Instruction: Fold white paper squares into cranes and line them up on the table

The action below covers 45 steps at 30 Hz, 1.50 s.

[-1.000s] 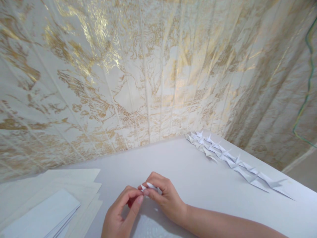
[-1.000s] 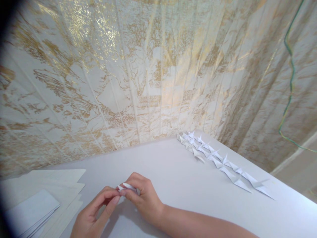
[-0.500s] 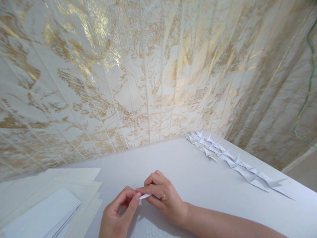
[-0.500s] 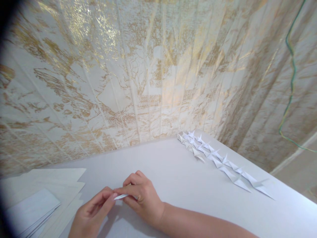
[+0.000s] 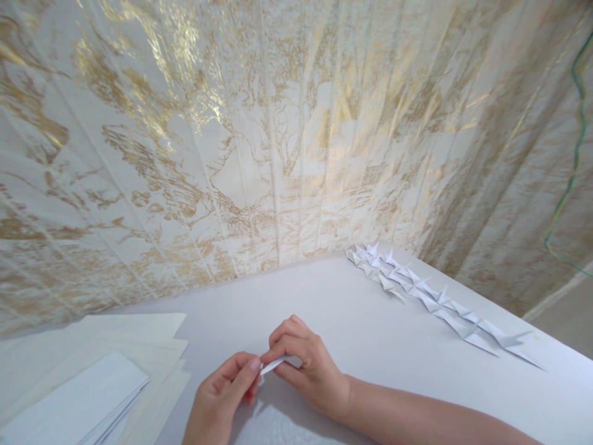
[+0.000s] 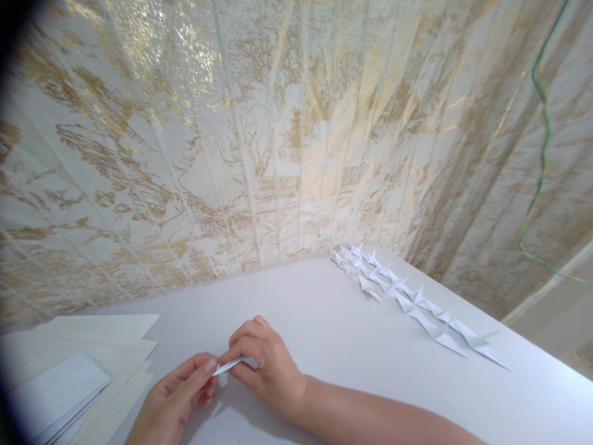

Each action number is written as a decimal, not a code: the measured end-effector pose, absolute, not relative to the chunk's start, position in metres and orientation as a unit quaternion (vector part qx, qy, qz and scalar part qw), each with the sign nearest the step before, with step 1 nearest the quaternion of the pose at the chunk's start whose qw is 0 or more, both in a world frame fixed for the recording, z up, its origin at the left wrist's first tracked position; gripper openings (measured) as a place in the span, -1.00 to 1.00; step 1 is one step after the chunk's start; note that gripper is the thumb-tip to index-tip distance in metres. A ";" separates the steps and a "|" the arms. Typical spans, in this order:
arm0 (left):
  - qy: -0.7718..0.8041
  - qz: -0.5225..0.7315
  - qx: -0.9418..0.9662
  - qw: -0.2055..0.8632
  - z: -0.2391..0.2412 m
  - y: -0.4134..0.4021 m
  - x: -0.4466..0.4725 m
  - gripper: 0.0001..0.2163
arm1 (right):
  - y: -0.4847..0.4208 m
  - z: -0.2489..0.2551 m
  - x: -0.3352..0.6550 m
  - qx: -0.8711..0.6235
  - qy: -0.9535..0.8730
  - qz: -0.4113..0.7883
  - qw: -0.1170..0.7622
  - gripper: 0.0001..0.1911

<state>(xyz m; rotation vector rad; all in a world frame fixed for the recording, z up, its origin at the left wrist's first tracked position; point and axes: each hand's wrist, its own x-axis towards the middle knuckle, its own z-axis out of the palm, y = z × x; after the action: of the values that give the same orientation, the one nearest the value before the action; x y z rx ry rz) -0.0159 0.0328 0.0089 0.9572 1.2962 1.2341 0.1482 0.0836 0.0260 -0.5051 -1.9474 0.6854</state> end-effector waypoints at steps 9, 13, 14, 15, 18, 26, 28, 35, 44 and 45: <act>0.517 0.510 0.395 0.562 0.008 0.033 -0.017 -0.60 | 0.082 0.025 0.147 -0.219 -0.769 0.334 0.499 -0.75; 0.475 0.507 0.390 0.604 0.011 0.036 -0.017 -0.61 | 0.081 0.027 0.148 -0.215 -0.754 0.356 0.508 -0.77; 0.461 0.502 0.394 0.617 0.011 0.037 -0.018 -0.62 | 0.081 0.027 0.147 -0.214 -0.750 0.362 0.510 -0.77; 0.448 0.498 0.398 0.627 0.011 0.038 -0.018 -0.62 | 0.081 0.027 0.147 -0.213 -0.747 0.368 0.512 -0.77; 0.424 0.497 0.409 0.637 0.012 0.041 -0.019 -0.62 | 0.081 0.025 0.146 -0.217 -0.732 0.390 0.515 -0.77; 0.514 0.482 0.550 0.449 0.016 0.033 -0.018 -0.69 | 0.078 0.020 0.140 -0.287 -0.652 0.508 0.484 -0.66; 0.536 0.478 0.578 0.387 0.020 0.029 -0.016 -0.76 | 0.074 0.020 0.139 -0.292 -0.656 0.512 0.472 -0.65; 0.557 0.513 0.601 0.255 0.031 0.022 -0.002 -0.88 | 0.068 0.022 0.136 -0.315 -0.660 0.500 0.464 -0.70; 0.575 0.499 0.576 0.298 0.026 0.024 -0.009 -0.77 | 0.072 0.018 0.135 -0.296 -0.597 0.593 0.452 -0.51; 0.579 0.502 0.569 0.299 0.026 0.026 -0.011 -0.77 | 0.072 0.017 0.134 -0.289 -0.587 0.609 0.449 -0.50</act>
<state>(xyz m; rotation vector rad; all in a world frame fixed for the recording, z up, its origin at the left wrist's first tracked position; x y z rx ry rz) -0.0107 0.0256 0.0257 1.5115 1.5361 1.3317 0.1344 0.0722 0.0168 -0.7147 -1.4514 1.5059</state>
